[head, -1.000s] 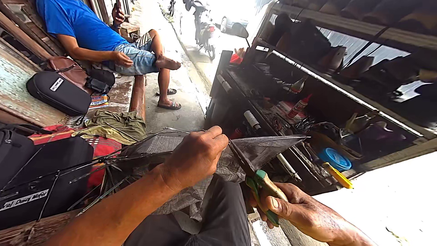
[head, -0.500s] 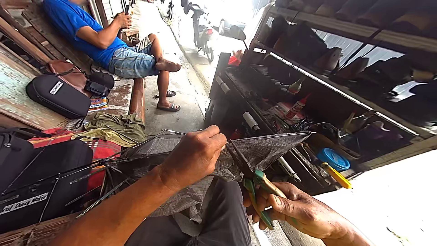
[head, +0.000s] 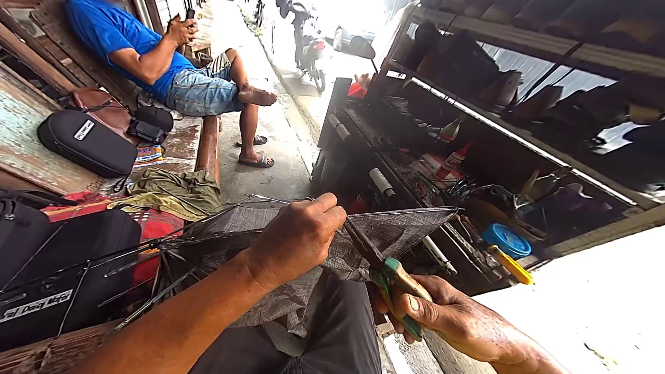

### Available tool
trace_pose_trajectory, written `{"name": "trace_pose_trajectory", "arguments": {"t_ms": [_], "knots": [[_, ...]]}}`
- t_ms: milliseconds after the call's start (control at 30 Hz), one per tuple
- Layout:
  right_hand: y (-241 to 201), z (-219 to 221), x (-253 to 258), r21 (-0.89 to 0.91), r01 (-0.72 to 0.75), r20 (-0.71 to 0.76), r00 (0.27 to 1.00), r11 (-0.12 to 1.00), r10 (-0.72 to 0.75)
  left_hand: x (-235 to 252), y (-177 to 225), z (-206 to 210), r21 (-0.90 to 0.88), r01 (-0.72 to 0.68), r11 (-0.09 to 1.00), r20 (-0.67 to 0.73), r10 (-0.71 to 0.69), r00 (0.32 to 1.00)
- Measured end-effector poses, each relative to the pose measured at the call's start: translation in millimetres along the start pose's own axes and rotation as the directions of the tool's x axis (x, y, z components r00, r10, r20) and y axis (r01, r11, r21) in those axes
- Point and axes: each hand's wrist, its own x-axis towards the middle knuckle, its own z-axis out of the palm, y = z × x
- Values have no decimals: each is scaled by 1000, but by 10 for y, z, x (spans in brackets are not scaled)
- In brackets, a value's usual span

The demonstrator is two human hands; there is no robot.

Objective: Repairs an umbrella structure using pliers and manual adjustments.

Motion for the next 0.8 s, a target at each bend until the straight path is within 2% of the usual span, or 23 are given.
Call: {"name": "trace_pose_trajectory", "arguments": {"t_ms": [100,267,400,567,800], "knots": [[31,31,17,-81,16,-58,998,997,-21,-3,-10,-9,-12,11,1000,10,-11,1000],[49,111,48,-362,12,-228,968,932,-102,20,-18,-37,-9,29,1000,20,-28,999],[48,63,48,-465,-23,-236,967,885,-98,20,-48,-8,-25,72,997,20,-71,997],[34,33,0,-334,10,-201,976,942,-82,39,-38,-23,-42,97,994,16,-97,995],[-118,39,-45,-58,-53,-122,991,997,45,19,-29,9,9,46,999,-9,-46,999]]}}
